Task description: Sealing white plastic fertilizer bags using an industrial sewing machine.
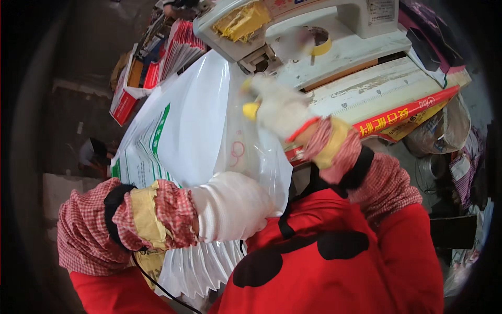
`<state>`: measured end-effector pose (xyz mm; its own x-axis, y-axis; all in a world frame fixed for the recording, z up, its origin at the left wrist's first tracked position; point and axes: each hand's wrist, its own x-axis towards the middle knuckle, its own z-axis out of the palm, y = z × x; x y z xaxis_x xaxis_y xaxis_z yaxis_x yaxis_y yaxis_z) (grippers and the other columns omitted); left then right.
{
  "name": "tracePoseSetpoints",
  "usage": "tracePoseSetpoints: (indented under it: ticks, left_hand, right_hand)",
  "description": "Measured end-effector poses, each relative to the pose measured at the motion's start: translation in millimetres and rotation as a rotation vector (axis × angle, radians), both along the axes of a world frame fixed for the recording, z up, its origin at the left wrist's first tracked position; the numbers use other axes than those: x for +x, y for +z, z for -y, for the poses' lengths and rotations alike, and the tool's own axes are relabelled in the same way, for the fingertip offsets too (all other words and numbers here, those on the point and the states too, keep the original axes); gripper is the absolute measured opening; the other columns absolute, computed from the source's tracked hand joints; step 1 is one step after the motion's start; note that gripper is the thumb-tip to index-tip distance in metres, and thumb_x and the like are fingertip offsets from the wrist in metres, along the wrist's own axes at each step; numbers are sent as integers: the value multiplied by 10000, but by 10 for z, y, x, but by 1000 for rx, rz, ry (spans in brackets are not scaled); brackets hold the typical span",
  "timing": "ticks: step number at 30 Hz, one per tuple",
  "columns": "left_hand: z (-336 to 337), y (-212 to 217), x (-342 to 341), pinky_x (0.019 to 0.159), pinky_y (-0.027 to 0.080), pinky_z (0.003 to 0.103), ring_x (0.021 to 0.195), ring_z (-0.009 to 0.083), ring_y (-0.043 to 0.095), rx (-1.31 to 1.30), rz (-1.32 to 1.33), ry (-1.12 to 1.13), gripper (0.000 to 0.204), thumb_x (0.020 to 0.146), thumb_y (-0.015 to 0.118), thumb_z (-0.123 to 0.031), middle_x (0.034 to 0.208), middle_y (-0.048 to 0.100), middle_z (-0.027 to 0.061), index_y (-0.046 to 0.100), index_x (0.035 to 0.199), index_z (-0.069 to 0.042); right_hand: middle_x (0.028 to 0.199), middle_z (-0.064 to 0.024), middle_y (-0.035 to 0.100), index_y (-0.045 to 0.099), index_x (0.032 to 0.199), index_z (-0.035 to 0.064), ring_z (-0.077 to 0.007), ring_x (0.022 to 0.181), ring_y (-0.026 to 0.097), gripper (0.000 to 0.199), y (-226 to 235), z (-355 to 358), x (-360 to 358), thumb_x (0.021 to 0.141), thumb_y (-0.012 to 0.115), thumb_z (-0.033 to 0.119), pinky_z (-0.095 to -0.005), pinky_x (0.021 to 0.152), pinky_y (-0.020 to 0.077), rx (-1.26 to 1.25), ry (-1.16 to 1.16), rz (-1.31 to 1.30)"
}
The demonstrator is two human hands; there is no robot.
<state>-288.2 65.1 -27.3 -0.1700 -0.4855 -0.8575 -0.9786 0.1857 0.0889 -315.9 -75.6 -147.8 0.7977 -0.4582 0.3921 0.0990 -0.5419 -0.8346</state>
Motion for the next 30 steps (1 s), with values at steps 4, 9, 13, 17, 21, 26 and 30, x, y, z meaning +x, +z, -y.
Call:
tracePoseSetpoints:
  ticks: [4,9,13,17,21,26,30]
  left_hand:
    - [-129,-95,22,631,509,408,723,308,640,-160,-115,-172,154,734,643,-228,738,640,105,660,791,-86]
    - [-147,-96,-134,538,499,375,619,291,622,-240,-205,-283,106,591,651,-175,613,589,100,625,615,-75]
    - [154,-82,-160,566,500,405,618,293,625,-402,-169,-365,105,613,652,-182,591,585,111,637,601,-79]
    - [482,-6,44,587,489,407,619,289,623,-290,-92,-357,129,675,655,-220,637,616,94,669,676,-92]
    - [461,253,24,612,488,391,626,273,625,30,314,-447,138,713,658,-239,675,641,82,705,755,-116]
    - [209,610,-46,608,484,387,634,248,620,235,400,-455,105,694,641,-170,737,651,103,699,724,-88]
    - [8,207,-179,561,488,369,620,271,608,150,-5,-490,102,679,624,-133,720,630,110,668,684,-41]
  right_hand:
    - [802,-153,676,692,826,34,-375,759,663,196,-69,84,129,807,544,161,-472,659,511,-212,-164,-592]
    - [804,-156,680,697,863,28,-323,741,671,194,-318,-199,370,766,607,170,-430,635,527,-474,-436,-468]
    - [722,-168,653,665,812,20,-345,689,658,132,-468,-275,545,759,606,126,-441,587,517,-653,-579,-457]
    - [747,-180,654,666,828,13,-353,716,657,158,-469,-191,547,763,603,142,-442,609,518,-543,-400,-439]
    - [771,-192,655,667,844,6,-362,744,656,183,-387,-142,488,766,600,158,-443,631,520,-465,-292,-412]
    - [802,-207,657,668,863,-3,-373,778,654,215,-330,-161,455,771,596,177,-444,659,522,-418,-223,-377]
    - [826,-219,658,669,879,-10,-382,806,653,241,-269,-272,324,775,592,193,-445,681,524,-345,-118,-289]
